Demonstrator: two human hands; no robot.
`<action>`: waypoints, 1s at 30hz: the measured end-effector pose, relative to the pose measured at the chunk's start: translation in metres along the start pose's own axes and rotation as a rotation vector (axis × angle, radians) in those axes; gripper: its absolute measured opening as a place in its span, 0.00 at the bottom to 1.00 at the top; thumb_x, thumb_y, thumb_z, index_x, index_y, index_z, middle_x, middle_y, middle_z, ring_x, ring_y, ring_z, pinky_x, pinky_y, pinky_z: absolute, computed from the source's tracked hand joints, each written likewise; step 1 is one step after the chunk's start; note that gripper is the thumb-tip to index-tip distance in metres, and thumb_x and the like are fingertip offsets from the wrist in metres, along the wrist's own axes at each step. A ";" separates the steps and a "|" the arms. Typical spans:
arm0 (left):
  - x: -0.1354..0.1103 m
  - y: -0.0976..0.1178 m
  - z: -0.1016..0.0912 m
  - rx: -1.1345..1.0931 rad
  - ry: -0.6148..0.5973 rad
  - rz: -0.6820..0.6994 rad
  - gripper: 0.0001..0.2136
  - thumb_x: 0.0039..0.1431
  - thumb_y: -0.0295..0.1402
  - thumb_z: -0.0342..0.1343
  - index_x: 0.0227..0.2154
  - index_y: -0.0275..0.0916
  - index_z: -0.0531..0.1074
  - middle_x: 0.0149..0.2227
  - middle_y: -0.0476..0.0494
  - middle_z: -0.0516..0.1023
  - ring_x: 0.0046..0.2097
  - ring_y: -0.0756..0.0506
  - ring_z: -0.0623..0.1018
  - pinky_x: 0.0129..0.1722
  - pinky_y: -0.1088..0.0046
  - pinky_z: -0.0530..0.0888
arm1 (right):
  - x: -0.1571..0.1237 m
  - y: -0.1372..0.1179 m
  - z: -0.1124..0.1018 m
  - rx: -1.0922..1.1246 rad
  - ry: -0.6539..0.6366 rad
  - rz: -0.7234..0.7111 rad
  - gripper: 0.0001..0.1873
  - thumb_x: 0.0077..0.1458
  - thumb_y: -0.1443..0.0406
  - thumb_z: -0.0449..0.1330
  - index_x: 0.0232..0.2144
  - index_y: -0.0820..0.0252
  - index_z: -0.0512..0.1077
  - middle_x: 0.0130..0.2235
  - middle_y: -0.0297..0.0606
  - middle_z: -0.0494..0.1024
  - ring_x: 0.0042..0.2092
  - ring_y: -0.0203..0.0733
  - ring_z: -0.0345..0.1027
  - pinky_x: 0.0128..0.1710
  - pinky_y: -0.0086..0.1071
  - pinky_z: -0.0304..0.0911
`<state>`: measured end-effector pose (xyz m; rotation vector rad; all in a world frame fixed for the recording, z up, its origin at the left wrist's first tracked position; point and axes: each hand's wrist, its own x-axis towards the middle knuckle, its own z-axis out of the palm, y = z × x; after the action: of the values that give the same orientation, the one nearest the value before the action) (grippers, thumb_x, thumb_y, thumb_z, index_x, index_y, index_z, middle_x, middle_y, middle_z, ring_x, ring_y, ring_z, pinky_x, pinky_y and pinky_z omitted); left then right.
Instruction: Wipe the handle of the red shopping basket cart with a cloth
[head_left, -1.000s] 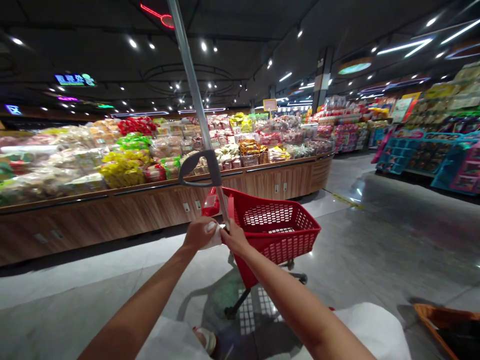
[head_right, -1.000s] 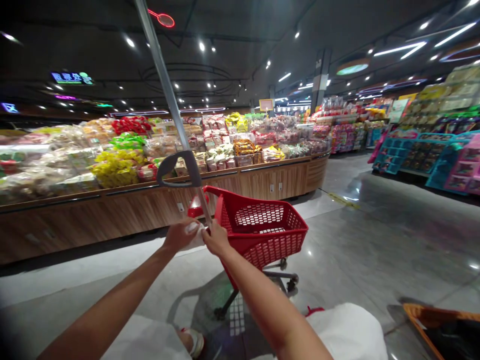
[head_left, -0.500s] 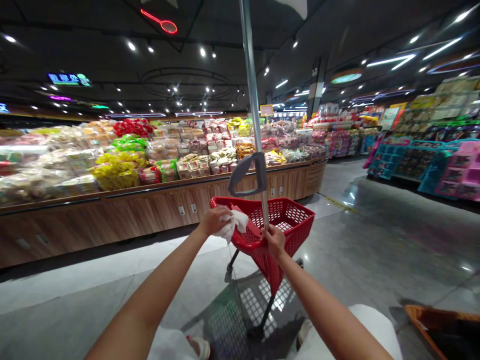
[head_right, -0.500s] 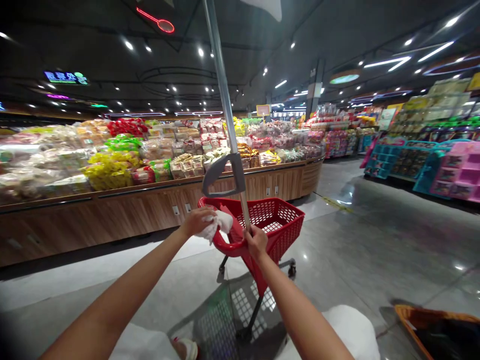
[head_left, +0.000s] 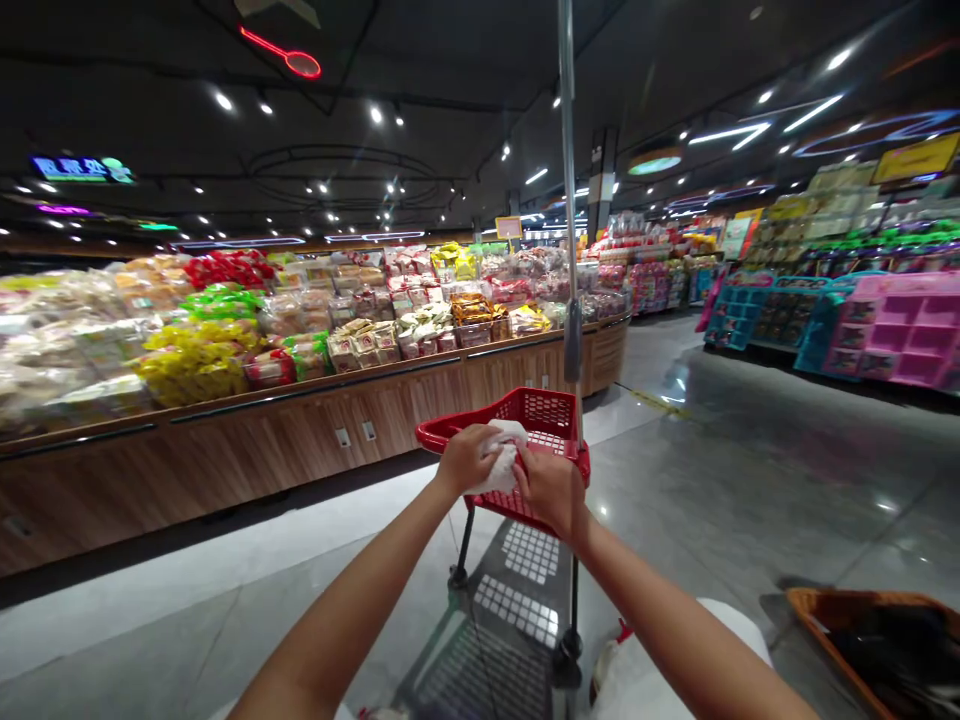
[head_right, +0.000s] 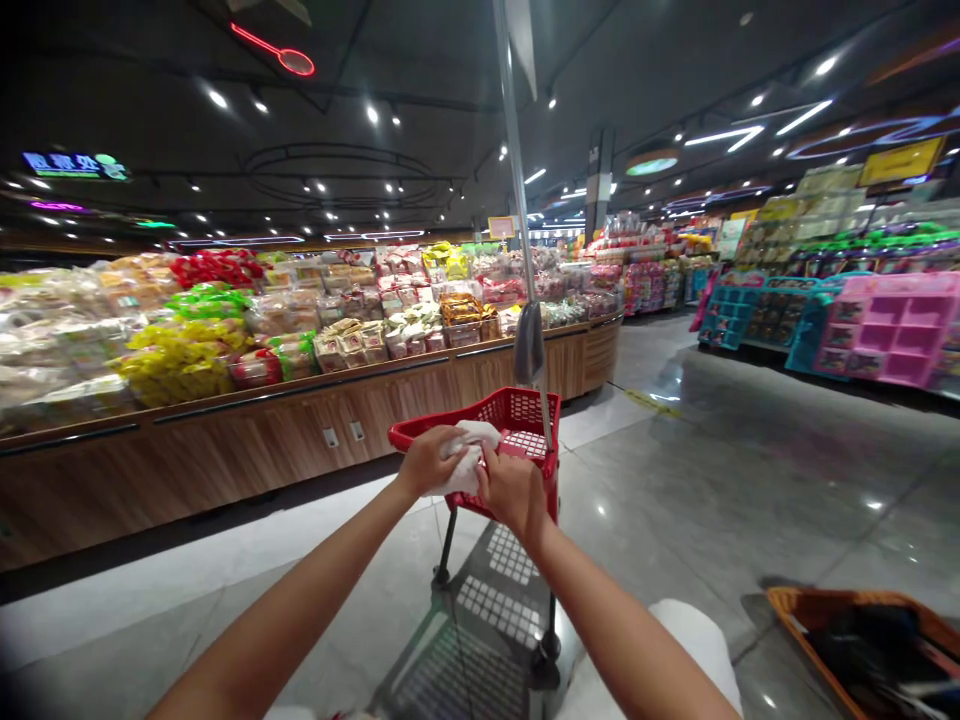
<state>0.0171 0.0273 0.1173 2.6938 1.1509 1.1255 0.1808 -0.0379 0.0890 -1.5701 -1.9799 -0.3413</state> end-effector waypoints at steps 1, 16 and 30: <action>0.006 0.009 0.006 -0.008 -0.023 0.017 0.14 0.55 0.37 0.56 0.45 0.41 0.72 0.45 0.43 0.77 0.47 0.45 0.75 0.50 0.68 0.71 | 0.002 0.003 0.001 -0.047 -0.037 0.008 0.21 0.60 0.61 0.46 0.51 0.62 0.68 0.34 0.44 0.77 0.34 0.45 0.69 0.35 0.35 0.57; 0.007 -0.006 0.017 0.173 0.010 -0.133 0.11 0.57 0.35 0.52 0.39 0.39 0.75 0.41 0.42 0.79 0.44 0.43 0.76 0.48 0.66 0.70 | 0.006 0.036 0.026 -0.100 0.128 -0.027 0.19 0.61 0.60 0.46 0.45 0.58 0.73 0.35 0.40 0.78 0.32 0.40 0.67 0.34 0.32 0.50; 0.028 -0.027 -0.004 0.257 -0.109 -0.438 0.13 0.57 0.38 0.50 0.36 0.35 0.76 0.38 0.37 0.80 0.39 0.41 0.78 0.39 0.70 0.70 | 0.007 0.025 0.026 -0.094 0.078 0.012 0.20 0.61 0.59 0.46 0.49 0.54 0.71 0.37 0.39 0.78 0.36 0.43 0.68 0.38 0.34 0.53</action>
<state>0.0106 0.0639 0.1296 2.4336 1.8525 0.8012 0.1964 -0.0115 0.0686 -1.6003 -1.9193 -0.4896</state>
